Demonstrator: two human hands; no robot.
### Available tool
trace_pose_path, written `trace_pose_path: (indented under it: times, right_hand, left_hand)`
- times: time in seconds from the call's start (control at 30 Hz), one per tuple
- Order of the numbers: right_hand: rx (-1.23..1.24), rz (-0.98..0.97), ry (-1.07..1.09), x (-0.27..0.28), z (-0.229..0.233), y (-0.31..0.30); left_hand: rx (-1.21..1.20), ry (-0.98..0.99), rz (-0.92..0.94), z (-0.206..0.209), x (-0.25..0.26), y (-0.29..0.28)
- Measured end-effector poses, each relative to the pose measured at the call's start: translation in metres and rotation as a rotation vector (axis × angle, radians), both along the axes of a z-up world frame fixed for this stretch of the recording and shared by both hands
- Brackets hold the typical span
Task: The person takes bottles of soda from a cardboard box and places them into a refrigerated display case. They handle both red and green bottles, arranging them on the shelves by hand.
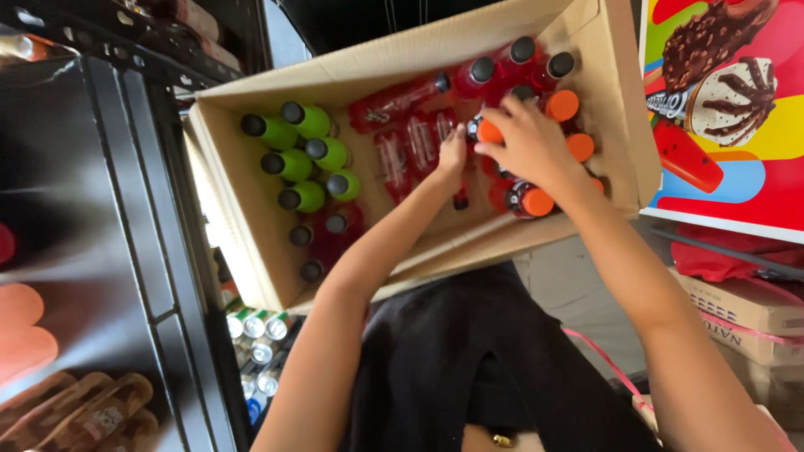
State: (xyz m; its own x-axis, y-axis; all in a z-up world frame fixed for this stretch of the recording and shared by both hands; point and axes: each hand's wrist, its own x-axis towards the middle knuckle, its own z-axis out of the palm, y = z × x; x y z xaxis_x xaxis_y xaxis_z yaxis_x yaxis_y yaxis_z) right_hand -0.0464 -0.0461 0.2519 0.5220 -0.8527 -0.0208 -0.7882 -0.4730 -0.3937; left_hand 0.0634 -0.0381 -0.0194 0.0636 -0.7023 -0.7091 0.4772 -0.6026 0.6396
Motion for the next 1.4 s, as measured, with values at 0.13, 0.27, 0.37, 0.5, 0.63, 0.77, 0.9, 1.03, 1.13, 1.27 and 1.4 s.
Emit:
trace_pose_path:
  times: [0.13,0.27,0.37,0.5,0.63,0.77,0.9,1.03,1.13,1.27,1.4]
  right_hand:
    - [0.063,-0.025,0.077,-0.004,-0.024,0.009]
    - [0.028,-0.044,0.039,-0.004,-0.031,0.015]
    - [-0.066,-0.019,-0.027,0.000,-0.028,0.019]
    - [-0.142,-0.022,-0.107,0.004,-0.017,0.026]
    - [-0.197,-0.076,-0.222,-0.004,-0.024,0.028]
    - [-0.252,-0.139,-0.342,-0.016,-0.031,0.026]
    - [-0.217,-0.249,-0.554,-0.019,-0.033,0.021]
    - [-0.230,-0.280,-0.630,-0.019,-0.039,0.018]
    - [-0.224,-0.283,-0.622,-0.020,-0.039,0.019]
    - [-0.216,-0.276,-0.612,-0.021,-0.039,0.018]
    - [-0.208,-0.261,-0.610,-0.022,-0.038,0.019]
  left_hand:
    - [-0.404,-0.329,0.055,-0.097,-0.010,0.003]
    - [-0.416,-0.714,-0.130,-0.005,0.028,0.032]
    - [-0.803,-1.028,-0.766,-0.013,0.048,0.051]
    - [-1.407,-1.410,-1.261,-0.050,0.040,0.076]
    - [-1.524,-1.487,-1.371,-0.138,0.024,0.084]
    - [-1.507,-1.499,-1.657,-0.032,0.055,0.070]
    - [-1.503,-1.562,-1.218,0.092,0.087,0.057]
    - [-1.165,-1.321,-0.948,0.149,0.111,0.035]
    - [-0.710,-1.172,-0.883,0.176,0.120,0.010]
    - [-0.991,-0.984,-0.556,0.166,0.115,-0.010]
    - [-0.919,-0.897,-0.581,0.154,0.098,-0.012]
